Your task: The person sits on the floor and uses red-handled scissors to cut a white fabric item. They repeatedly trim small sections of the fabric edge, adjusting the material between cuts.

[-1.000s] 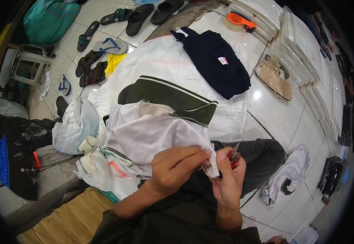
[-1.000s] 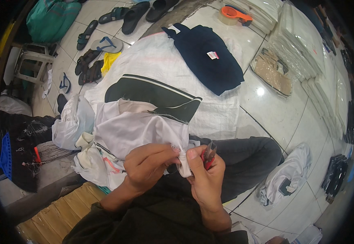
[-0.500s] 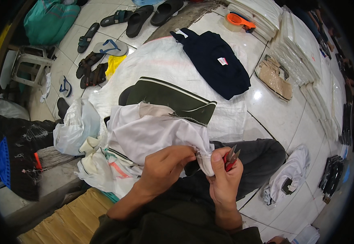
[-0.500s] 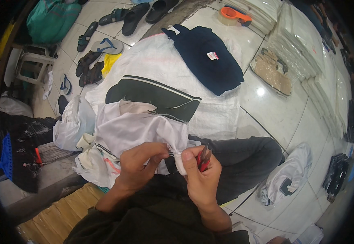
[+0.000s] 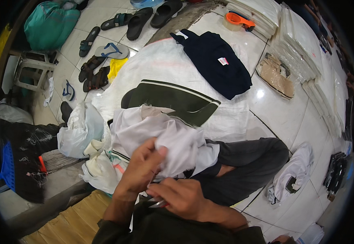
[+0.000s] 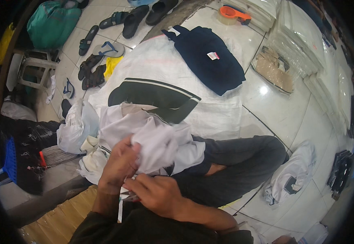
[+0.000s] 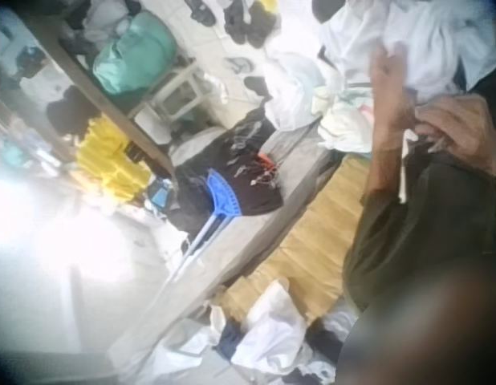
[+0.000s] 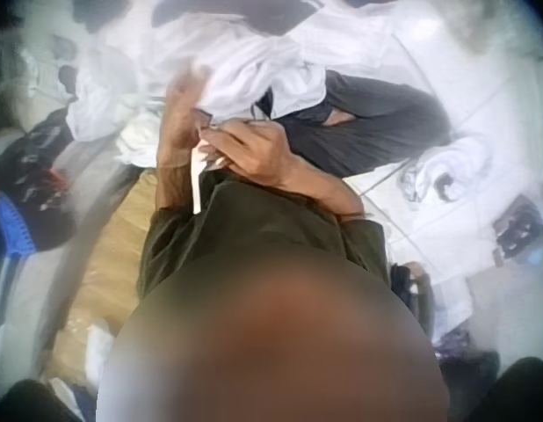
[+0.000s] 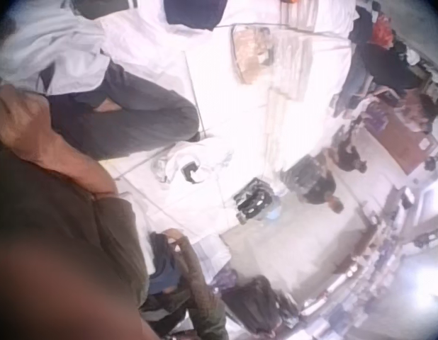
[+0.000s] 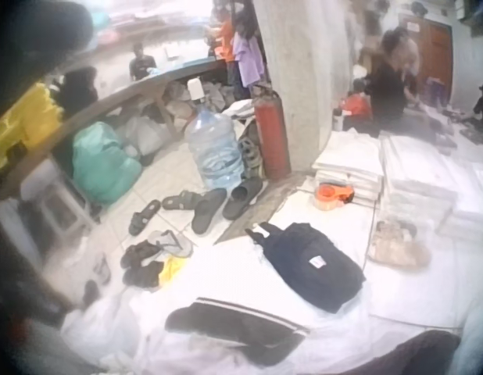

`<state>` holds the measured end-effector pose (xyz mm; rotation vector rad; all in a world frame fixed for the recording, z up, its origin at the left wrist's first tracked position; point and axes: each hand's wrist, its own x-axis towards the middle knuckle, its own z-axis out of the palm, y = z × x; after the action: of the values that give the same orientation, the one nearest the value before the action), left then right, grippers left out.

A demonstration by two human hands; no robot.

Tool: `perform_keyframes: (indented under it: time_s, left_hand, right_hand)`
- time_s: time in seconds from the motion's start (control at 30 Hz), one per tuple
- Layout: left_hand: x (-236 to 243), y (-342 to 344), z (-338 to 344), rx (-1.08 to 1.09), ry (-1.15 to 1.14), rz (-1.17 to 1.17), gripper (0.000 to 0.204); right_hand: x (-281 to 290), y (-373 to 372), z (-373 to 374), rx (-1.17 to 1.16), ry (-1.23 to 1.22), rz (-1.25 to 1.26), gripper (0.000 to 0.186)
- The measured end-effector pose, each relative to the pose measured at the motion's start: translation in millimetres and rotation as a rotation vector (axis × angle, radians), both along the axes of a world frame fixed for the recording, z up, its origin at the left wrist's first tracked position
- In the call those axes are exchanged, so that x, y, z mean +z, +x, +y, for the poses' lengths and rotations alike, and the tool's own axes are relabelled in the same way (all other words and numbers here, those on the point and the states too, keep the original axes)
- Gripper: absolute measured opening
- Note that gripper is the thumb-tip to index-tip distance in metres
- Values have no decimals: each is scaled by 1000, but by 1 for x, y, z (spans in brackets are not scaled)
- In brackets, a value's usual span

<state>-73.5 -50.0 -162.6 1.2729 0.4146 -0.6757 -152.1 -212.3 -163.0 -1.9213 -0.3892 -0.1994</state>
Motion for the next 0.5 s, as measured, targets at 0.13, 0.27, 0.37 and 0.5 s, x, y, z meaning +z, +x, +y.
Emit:
perform_keyframes:
  time_s: [0.13,0.27,0.37,0.5]
  left_hand:
    - [26,4,45,461,31,-253,44]
    - [66,6,110,575,79,-504,39]
    - [61,16,148,478,402,-342,39]
    - [31,16,151,-99,1687,-405,44]
  right_hand:
    - [-7,-3,-2,-260,28,-249,37]
    - [-27,10,-27,-548,61,-80,47]
    - [-51,35,-21,-412,-71,173,52]
    - [-61,45,-3,-216,-142,-106,55]
